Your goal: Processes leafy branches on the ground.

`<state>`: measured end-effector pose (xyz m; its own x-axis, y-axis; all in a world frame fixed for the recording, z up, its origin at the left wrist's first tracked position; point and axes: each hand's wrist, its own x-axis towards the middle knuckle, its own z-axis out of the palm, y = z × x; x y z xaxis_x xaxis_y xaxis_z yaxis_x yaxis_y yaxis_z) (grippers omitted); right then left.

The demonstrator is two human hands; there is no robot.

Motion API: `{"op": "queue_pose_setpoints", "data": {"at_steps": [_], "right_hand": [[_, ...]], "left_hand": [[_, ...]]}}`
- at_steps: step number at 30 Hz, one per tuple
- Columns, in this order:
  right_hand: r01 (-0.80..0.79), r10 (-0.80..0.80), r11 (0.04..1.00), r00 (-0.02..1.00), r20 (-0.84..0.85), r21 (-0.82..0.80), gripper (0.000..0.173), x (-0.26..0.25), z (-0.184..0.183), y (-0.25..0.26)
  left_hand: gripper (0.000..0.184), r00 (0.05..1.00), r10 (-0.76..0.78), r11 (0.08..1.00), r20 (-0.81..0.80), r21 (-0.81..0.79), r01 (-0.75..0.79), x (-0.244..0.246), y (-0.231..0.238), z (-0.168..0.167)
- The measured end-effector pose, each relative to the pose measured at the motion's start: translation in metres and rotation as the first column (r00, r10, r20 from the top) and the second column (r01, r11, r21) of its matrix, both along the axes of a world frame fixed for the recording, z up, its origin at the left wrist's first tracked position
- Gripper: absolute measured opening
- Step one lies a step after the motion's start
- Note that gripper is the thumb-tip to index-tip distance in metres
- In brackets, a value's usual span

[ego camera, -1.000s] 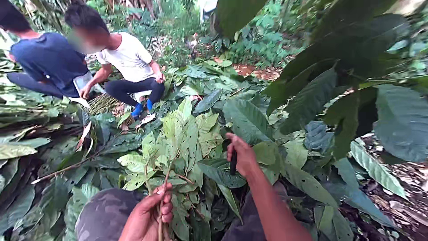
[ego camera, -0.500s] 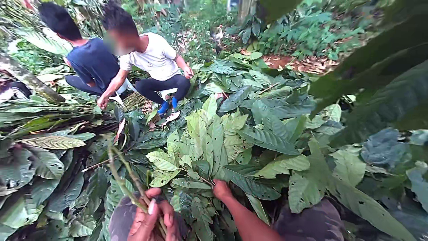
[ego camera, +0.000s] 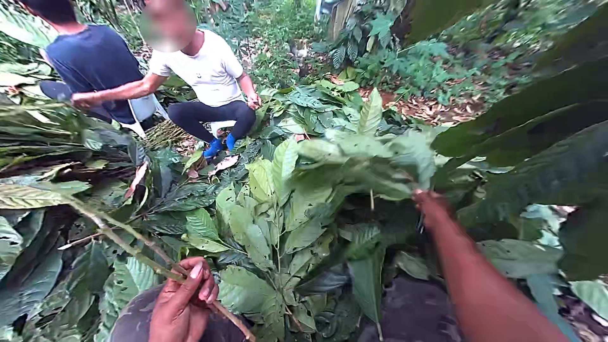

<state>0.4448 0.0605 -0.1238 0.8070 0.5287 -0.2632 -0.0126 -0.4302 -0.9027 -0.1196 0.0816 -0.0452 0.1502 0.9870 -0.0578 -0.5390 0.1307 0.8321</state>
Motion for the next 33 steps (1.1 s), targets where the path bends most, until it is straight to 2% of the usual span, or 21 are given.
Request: {"op": "queue_pose_setpoints", "data": {"at_steps": [2,4,7,9,10,12,14,15,18,21,24,27,30,33], "right_hand": [[0.024,-0.019,0.996,0.998,-0.054,0.086,0.023,0.013,0.036,-0.011],[-0.092,0.099,0.990,0.993,-0.064,0.108,0.024,-0.009,0.062,-0.023],[-0.314,0.311,0.938,0.949,0.046,0.149,0.029,-0.087,0.076,-0.042],[-0.399,0.390,0.892,0.917,0.084,0.213,0.031,-0.152,0.067,-0.053],[-0.405,0.401,0.878,0.913,0.070,0.255,0.030,-0.183,0.060,-0.057],[-0.362,0.406,0.850,0.913,-0.039,0.382,0.027,-0.239,0.047,-0.063],[-0.267,0.398,0.816,0.903,-0.164,0.513,0.021,-0.283,0.037,-0.066],[-0.209,0.387,0.801,0.896,-0.219,0.561,0.019,-0.299,0.034,-0.068],[-0.129,0.383,0.776,0.874,-0.298,0.617,0.017,-0.324,0.029,-0.076],[-0.180,0.419,0.765,0.868,-0.266,0.618,0.017,-0.322,0.024,-0.084],[-0.339,0.454,0.807,0.880,-0.141,0.483,0.027,-0.310,0.028,-0.094],[-0.551,0.547,0.821,0.834,0.070,0.146,0.044,-0.287,0.045,-0.115],[-0.661,0.669,0.733,0.658,0.346,-0.160,0.047,-0.267,0.063,-0.137],[-0.674,0.711,0.661,0.421,0.564,-0.330,0.045,-0.259,0.076,-0.151]], "left_hand": [[0.017,1.000,-0.001,1.000,-0.004,0.027,0.001,0.002,0.003,-0.001],[0.017,0.998,-0.038,0.999,-0.042,0.032,0.040,0.009,-0.002,0.004],[0.017,0.962,-0.209,0.973,-0.173,0.058,0.222,0.027,-0.014,0.021],[0.022,0.907,-0.323,0.937,-0.270,0.041,0.346,0.045,-0.027,0.031],[0.025,0.862,-0.373,0.917,-0.344,0.004,0.398,0.057,-0.033,0.034],[0.028,0.714,-0.479,0.865,-0.511,-0.135,0.484,0.083,-0.039,0.034],[0.033,0.603,-0.570,0.812,-0.559,-0.267,0.520,0.106,-0.038,0.023],[0.033,0.590,-0.591,0.800,-0.550,-0.303,0.519,0.114,-0.039,0.015],[0.024,0.669,-0.575,0.818,-0.471,-0.351,0.455,0.123,-0.046,-0.003],[0.015,0.768,-0.550,0.819,-0.327,-0.392,0.420,0.119,-0.054,-0.009],[0.011,0.825,-0.524,0.814,-0.212,-0.410,0.412,0.118,-0.055,-0.004],[0.017,0.853,-0.512,0.797,-0.100,-0.425,0.429,0.112,-0.053,0.008],[0.017,0.850,-0.524,0.766,-0.041,-0.459,0.450,0.108,-0.054,0.008],[0.016,0.837,-0.547,0.724,-0.022,-0.513,0.461,0.111,-0.058,-0.002]]}}
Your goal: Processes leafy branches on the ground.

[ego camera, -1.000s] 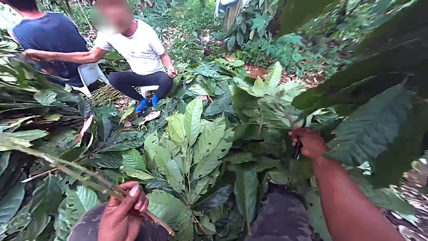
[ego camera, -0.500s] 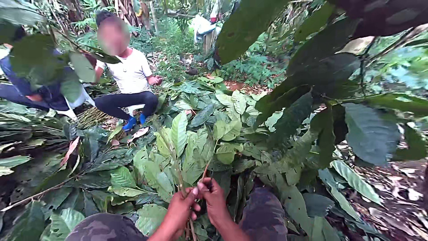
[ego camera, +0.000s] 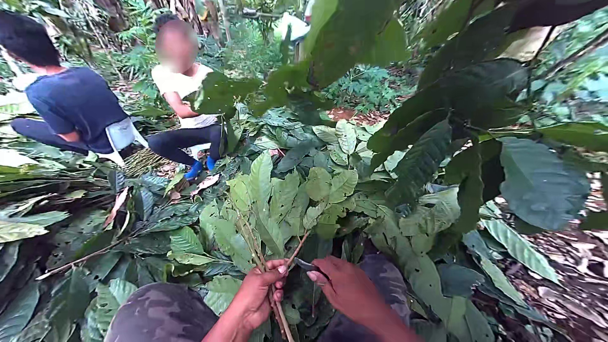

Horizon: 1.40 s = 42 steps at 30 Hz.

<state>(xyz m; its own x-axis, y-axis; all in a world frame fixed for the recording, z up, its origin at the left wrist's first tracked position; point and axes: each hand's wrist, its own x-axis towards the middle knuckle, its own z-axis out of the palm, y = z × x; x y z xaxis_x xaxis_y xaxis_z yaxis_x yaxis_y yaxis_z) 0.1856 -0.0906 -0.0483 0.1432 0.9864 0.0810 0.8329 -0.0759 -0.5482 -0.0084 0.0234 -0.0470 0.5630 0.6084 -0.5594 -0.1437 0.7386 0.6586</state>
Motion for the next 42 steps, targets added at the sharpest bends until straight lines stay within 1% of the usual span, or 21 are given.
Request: {"op": "queue_pose_setpoints", "data": {"at_steps": [2,6,8,12,16,20,22,23,24,26,27,28,29,30,31,33,34,36,37,40,42], "right_hand": [[-0.054,0.058,0.997,0.995,0.084,-0.048,0.045,0.001,0.009,-0.003],[-0.135,0.156,0.951,0.986,0.053,-0.280,0.049,0.002,0.027,0.001],[-0.147,0.180,0.933,0.981,0.072,-0.328,0.049,0.004,0.032,0.003],[-0.054,0.122,0.923,0.980,0.159,-0.380,0.049,0.023,0.037,0.011],[-0.136,0.204,0.861,0.975,0.088,-0.490,0.051,0.048,0.033,0.026],[0.125,-0.069,0.872,0.989,0.134,-0.473,0.053,0.091,0.017,0.035],[0.210,-0.251,0.887,0.967,-0.048,-0.411,0.058,0.089,0.011,0.035],[0.218,-0.330,0.886,0.916,-0.227,-0.409,0.058,0.081,0.005,0.035],[0.209,-0.388,0.890,0.815,-0.431,-0.405,0.056,0.070,-0.005,0.035],[0.239,-0.418,0.908,0.464,-0.781,-0.344,0.040,0.046,-0.030,0.039],[0.294,-0.389,0.904,0.265,-0.882,-0.310,0.030,0.034,-0.039,0.043],[0.351,-0.354,0.889,0.119,-0.928,-0.294,0.023,0.022,-0.044,0.047],[0.398,-0.319,0.876,0.050,-0.946,-0.274,0.018,0.011,-0.044,0.051],[0.425,-0.294,0.872,0.054,-0.954,-0.244,0.016,0.000,-0.041,0.054],[0.435,-0.287,0.875,0.108,-0.952,-0.214,0.017,-0.011,-0.036,0.055],[0.431,-0.266,0.892,0.258,-0.929,-0.136,0.023,-0.030,-0.024,0.056],[0.443,-0.242,0.892,0.303,-0.922,-0.089,0.024,-0.037,-0.020,0.057],[0.460,-0.140,0.887,0.357,-0.924,0.044,0.028,-0.043,-0.017,0.058],[0.437,-0.072,0.890,0.420,-0.905,0.132,0.034,-0.043,-0.020,0.056],[0.309,0.084,0.883,0.636,-0.767,0.353,0.053,-0.048,-0.031,0.050],[0.306,0.103,0.868,0.661,-0.744,0.392,0.055,-0.054,-0.037,0.053]], "left_hand": [[0.016,1.000,-0.029,0.999,-0.010,-0.016,0.029,0.004,-0.004,-0.003],[0.017,0.996,-0.082,0.997,-0.032,0.006,0.082,0.008,-0.009,0.000],[0.018,0.995,-0.091,0.996,-0.033,0.002,0.091,0.007,-0.009,-0.001],[0.016,0.989,-0.139,0.990,-0.042,0.032,0.140,-0.001,-0.011,-0.002],[0.016,0.972,-0.231,0.968,-0.045,0.087,0.235,-0.011,-0.010,-0.001],[0.018,0.964,-0.262,0.954,-0.033,0.141,0.264,-0.018,-0.010,0.000],[0.019,0.961,-0.276,0.946,-0.026,0.168,0.277,-0.022,-0.008,0.000],[0.020,0.955,-0.295,0.940,-0.017,0.175,0.294,-0.024,-0.007,-0.001],[0.020,0.944,-0.330,0.927,-0.008,0.185,0.326,-0.025,-0.007,-0.002],[0.019,0.905,-0.425,0.883,-0.002,0.221,0.415,-0.024,-0.005,-0.005],[0.019,0.888,-0.461,0.862,-0.001,0.236,0.448,-0.023,-0.005,-0.006],[0.019,0.878,-0.478,0.848,-0.010,0.255,0.464,-0.022,-0.003,-0.008],[0.025,0.877,-0.478,0.832,-0.048,0.294,0.470,-0.019,0.000,-0.007],[0.034,0.876,-0.464,0.801,-0.128,0.362,0.477,-0.013,0.006,-0.005],[0.038,0.874,-0.420,0.753,-0.244,0.444,0.486,-0.005,0.010,-0.001],[0.034,0.852,-0.274,0.638,-0.446,0.579,0.508,0.014,0.017,0.011],[0.028,0.861,-0.185,0.595,-0.474,0.643,0.482,0.022,0.018,0.015],[0.028,0.914,-0.051,0.536,-0.402,0.761,0.364,0.032,0.015,0.024],[0.029,0.935,-0.005,0.532,-0.353,0.791,0.302,0.034,0.012,0.031],[0.027,0.959,0.068,0.560,-0.276,0.806,0.192,0.035,0.007,0.046],[0.026,0.961,0.073,0.592,-0.268,0.787,0.175,0.035,0.003,0.046]]}}
